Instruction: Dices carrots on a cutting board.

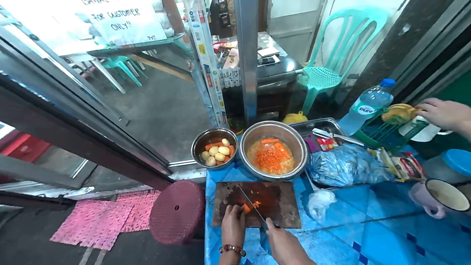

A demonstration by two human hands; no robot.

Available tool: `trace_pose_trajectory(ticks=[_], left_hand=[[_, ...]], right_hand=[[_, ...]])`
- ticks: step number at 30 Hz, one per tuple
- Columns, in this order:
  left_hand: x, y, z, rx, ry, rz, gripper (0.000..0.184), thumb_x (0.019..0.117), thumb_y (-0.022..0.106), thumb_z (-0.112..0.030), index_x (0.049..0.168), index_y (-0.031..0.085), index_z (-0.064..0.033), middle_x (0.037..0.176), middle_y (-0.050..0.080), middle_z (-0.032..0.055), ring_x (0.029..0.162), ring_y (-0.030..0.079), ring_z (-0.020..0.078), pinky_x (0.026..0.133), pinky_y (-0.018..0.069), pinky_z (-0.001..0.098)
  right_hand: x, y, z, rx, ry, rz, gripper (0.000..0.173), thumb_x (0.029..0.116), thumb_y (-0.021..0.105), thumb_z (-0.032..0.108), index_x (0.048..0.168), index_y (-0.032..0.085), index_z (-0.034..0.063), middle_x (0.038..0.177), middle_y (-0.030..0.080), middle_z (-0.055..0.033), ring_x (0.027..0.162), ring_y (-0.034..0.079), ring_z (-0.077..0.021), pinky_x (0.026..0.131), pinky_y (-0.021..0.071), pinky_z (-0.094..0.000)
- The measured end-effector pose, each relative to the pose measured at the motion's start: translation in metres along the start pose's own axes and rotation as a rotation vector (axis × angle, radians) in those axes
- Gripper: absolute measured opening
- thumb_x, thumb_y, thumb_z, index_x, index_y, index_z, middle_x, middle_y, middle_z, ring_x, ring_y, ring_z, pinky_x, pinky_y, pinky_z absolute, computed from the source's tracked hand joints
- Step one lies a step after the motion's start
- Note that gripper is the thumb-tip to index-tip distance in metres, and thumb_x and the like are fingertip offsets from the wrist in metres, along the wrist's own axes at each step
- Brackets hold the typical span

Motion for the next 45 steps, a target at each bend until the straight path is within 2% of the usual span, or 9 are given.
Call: trace_pose_trajectory(ticks=[6, 9, 12, 14, 23, 28, 37, 41, 45], left_hand=[[-0.001, 0.000, -0.003, 0.021, -0.041, 0.035, 0.019, 0.0965, 0.067, -0.015, 0.111, 0.076, -0.0059, 0.115, 0.069, 0.0144, 0.101, 0.071, 0.0251, 0.092, 0.0579, 0.0393], [-0.002, -0.002, -0.002, 0.026, -0.041, 0.037, 0.019, 0.0960, 0.066, -0.012, 0.111, 0.076, -0.0048, 0.115, 0.069, 0.0156, 0.103, 0.070, 0.0271, 0.093, 0.0577, 0.0412], [0.000, 0.000, 0.002, 0.011, -0.058, 0.056, 0.021, 0.0967, 0.068, -0.015, 0.114, 0.075, -0.0064, 0.118, 0.068, 0.0160, 0.110, 0.067, 0.0288, 0.099, 0.0546, 0.0418], [0.000, -0.001, 0.005, -0.024, -0.049, 0.016, 0.018, 0.0951, 0.071, -0.015, 0.110, 0.076, -0.0059, 0.114, 0.069, 0.0160, 0.105, 0.069, 0.0279, 0.096, 0.0563, 0.0413], [-0.003, -0.002, 0.009, -0.060, -0.018, -0.039, 0.014, 0.0926, 0.074, -0.015, 0.103, 0.078, -0.0063, 0.105, 0.070, 0.0136, 0.094, 0.070, 0.0244, 0.088, 0.0586, 0.0398], [-0.003, -0.003, 0.008, -0.033, -0.045, -0.002, 0.015, 0.0948, 0.072, -0.017, 0.106, 0.078, -0.0082, 0.108, 0.070, 0.0123, 0.096, 0.070, 0.0236, 0.089, 0.0580, 0.0401], [-0.003, -0.003, 0.009, -0.031, -0.003, -0.017, 0.015, 0.0937, 0.071, -0.013, 0.105, 0.078, -0.0063, 0.107, 0.071, 0.0134, 0.097, 0.071, 0.0245, 0.090, 0.0583, 0.0397], [-0.004, -0.005, 0.008, -0.041, -0.020, 0.003, 0.017, 0.0949, 0.069, -0.011, 0.109, 0.077, -0.0053, 0.111, 0.071, 0.0149, 0.100, 0.071, 0.0257, 0.092, 0.0576, 0.0402], [-0.005, -0.006, 0.007, -0.023, -0.043, 0.013, 0.016, 0.0944, 0.070, -0.012, 0.107, 0.076, -0.0041, 0.110, 0.070, 0.0150, 0.098, 0.070, 0.0260, 0.091, 0.0575, 0.0407]], right_hand=[[-0.016, 0.008, 0.011, -0.081, -0.009, -0.037, 0.043, 0.1094, 0.042, 0.016, 0.151, 0.040, 0.0074, 0.102, 0.074, -0.0250, 0.100, 0.073, -0.0472, 0.083, 0.0576, -0.0614], [-0.006, 0.015, 0.015, -0.091, 0.009, -0.031, 0.053, 0.1048, 0.047, 0.005, 0.156, 0.036, 0.0090, 0.103, 0.074, -0.0251, 0.101, 0.073, -0.0471, 0.084, 0.0574, -0.0618], [-0.001, 0.012, 0.007, -0.034, 0.001, -0.018, 0.045, 0.1110, 0.040, 0.020, 0.155, 0.037, 0.0102, 0.107, 0.073, -0.0249, 0.103, 0.072, -0.0464, 0.087, 0.0568, -0.0618], [-0.003, 0.008, 0.005, -0.005, -0.004, -0.016, 0.044, 0.1124, 0.037, 0.026, 0.153, 0.039, 0.0100, 0.107, 0.073, -0.0246, 0.104, 0.072, -0.0457, 0.088, 0.0567, -0.0608], [-0.004, 0.020, 0.002, -0.028, 0.000, -0.022, 0.045, 0.1114, 0.039, 0.022, 0.155, 0.037, 0.0077, 0.105, 0.073, -0.0258, 0.103, 0.072, -0.0474, 0.087, 0.0568, -0.0619], [-0.007, 0.012, 0.000, 0.020, -0.017, -0.014, 0.045, 0.1132, 0.036, 0.029, 0.153, 0.040, 0.0088, 0.107, 0.073, -0.0256, 0.105, 0.072, -0.0462, 0.089, 0.0563, -0.0611], [-0.003, 0.021, 0.010, -0.046, -0.017, -0.044, 0.047, 0.1083, 0.043, 0.014, 0.154, 0.037, 0.0084, 0.103, 0.073, -0.0256, 0.101, 0.073, -0.0473, 0.085, 0.0574, -0.0620], [-0.003, 0.010, 0.010, 0.053, -0.006, 0.020, 0.047, 0.1125, 0.038, 0.027, 0.156, 0.035, 0.0106, 0.111, 0.072, -0.0248, 0.108, 0.071, -0.0443, 0.091, 0.0558, -0.0608], [-0.017, 0.008, 0.015, -0.022, -0.025, -0.024, 0.042, 0.1125, 0.038, 0.025, 0.151, 0.041, 0.0083, 0.105, 0.073, -0.0250, 0.103, 0.072, -0.0462, 0.086, 0.0570, -0.0612]])
Point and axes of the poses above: each hand's wrist, its own x-axis towards the middle knuckle, its own y-axis out of the palm, z = x × y, the point moved 7 cm from there along x, towards the middle knuckle
